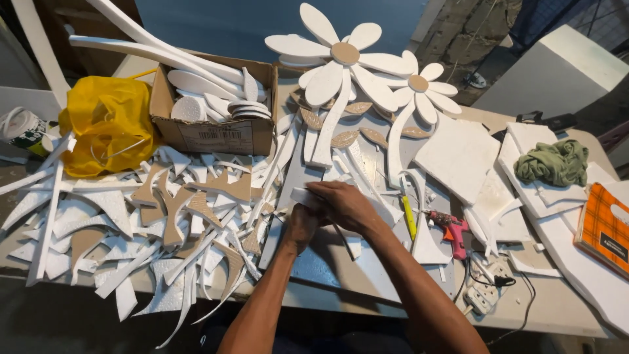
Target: The person cuts a white foam sheet into a leaf shape using a utility knife, then sands the edges with a sanding block. They handle the finished leaf and briefly move a completed foam flower on the table.
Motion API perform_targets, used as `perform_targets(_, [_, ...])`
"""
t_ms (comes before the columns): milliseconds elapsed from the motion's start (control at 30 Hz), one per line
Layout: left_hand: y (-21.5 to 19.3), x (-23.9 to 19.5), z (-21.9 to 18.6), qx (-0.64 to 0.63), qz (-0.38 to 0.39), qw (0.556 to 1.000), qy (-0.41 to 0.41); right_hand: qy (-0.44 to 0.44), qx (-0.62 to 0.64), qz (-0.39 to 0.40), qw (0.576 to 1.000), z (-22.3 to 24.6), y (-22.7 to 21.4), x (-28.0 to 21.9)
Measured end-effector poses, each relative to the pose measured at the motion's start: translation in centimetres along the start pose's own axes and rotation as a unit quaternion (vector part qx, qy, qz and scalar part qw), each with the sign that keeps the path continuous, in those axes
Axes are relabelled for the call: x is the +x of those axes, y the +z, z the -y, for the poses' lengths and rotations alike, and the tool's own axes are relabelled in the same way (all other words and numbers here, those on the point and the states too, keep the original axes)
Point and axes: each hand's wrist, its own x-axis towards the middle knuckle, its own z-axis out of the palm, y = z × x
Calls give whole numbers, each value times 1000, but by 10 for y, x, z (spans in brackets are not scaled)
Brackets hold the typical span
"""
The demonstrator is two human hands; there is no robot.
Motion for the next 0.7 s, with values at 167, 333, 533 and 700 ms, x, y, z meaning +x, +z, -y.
perform_targets(167, [-1,-4,-25,-86,43,994,50,-67,49,-31,996,32,6,24])
perform_targets(333, [5,-5,-35,-182,82,976,84,-65,36,23,997,-1,-7,3])
perform_targets(533, [9,-16,-44,-359,70,927,79,68,72,-53,994,-49,-34,-89])
perform_targets(700, [7,5,-26,-393,34,916,77,219,33,-157,962,-96,-7,-154])
